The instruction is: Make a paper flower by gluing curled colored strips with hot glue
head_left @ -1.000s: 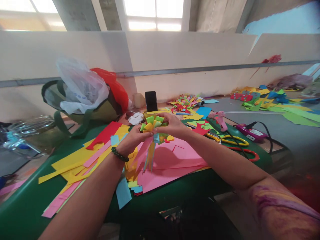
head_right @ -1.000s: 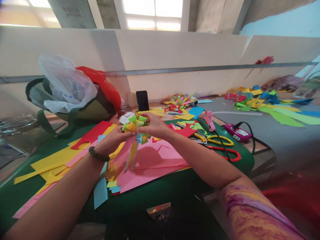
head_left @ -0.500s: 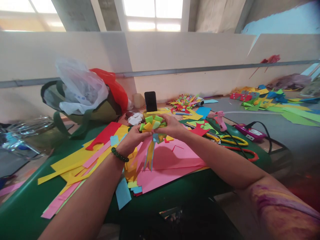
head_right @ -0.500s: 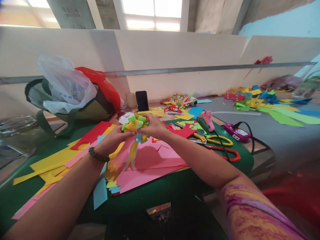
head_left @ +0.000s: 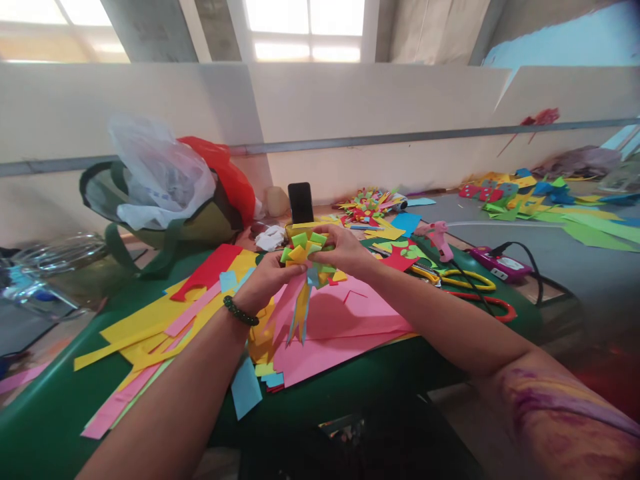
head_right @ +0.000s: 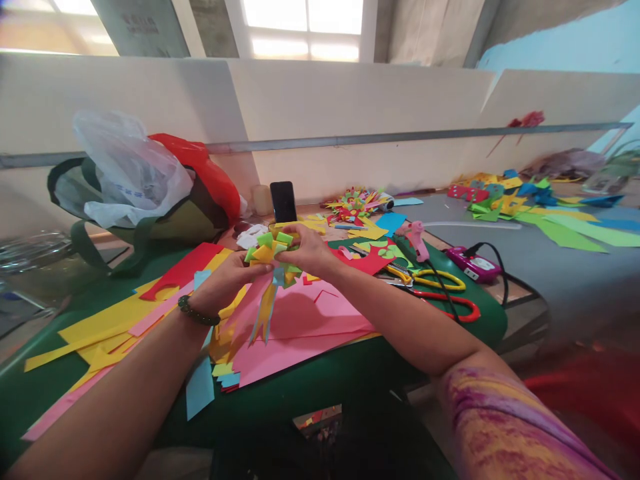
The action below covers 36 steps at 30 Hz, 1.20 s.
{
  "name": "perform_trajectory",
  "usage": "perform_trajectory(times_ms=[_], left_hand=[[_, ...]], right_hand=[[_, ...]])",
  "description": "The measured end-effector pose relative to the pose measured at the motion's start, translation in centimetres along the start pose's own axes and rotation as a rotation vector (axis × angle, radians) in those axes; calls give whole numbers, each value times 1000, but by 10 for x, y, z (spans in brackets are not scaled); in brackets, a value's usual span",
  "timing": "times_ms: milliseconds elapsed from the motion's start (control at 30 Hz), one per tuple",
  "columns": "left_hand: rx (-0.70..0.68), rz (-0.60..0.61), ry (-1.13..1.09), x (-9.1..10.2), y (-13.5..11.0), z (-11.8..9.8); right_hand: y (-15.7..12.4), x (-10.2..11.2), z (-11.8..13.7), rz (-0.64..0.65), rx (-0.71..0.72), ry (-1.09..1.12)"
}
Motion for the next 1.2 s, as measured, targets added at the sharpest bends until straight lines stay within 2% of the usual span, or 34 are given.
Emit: perform_trajectory(times_ms=[200,300,400,533,667,1000,1200], left_hand=[[0,-11,-54,0,-1,-1],[-11,-7,-75,0,-1,-1],[-9,-25,-73,2,-1,-1],[9,-36,-93,2,-1,0],[10,-30,-77,-1,0,-2],[30,-52,-99,-1,-2,-3],[-3,-41,-77,-4,-2,-6]], right_hand=[[0,0,1,-76,0,-32],[0,-1,-2,-68,-10,6],[-1,5,5,-75,74,-3],[-13,25,33,-226,300,-282],[-19,23,46,-242,375,-551],[-18,15,41,-249,374,-670],[-17,16,39,-248,345,-649]])
Point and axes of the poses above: each hand's wrist, its own y-axis towards the middle knuckle, its own x-axis out of the back of the hand, z = x × y, the point moved 7 cm from there along y, towards the middle knuckle, and after that the axes turned 15 degrees about z, right-handed, at the moved point
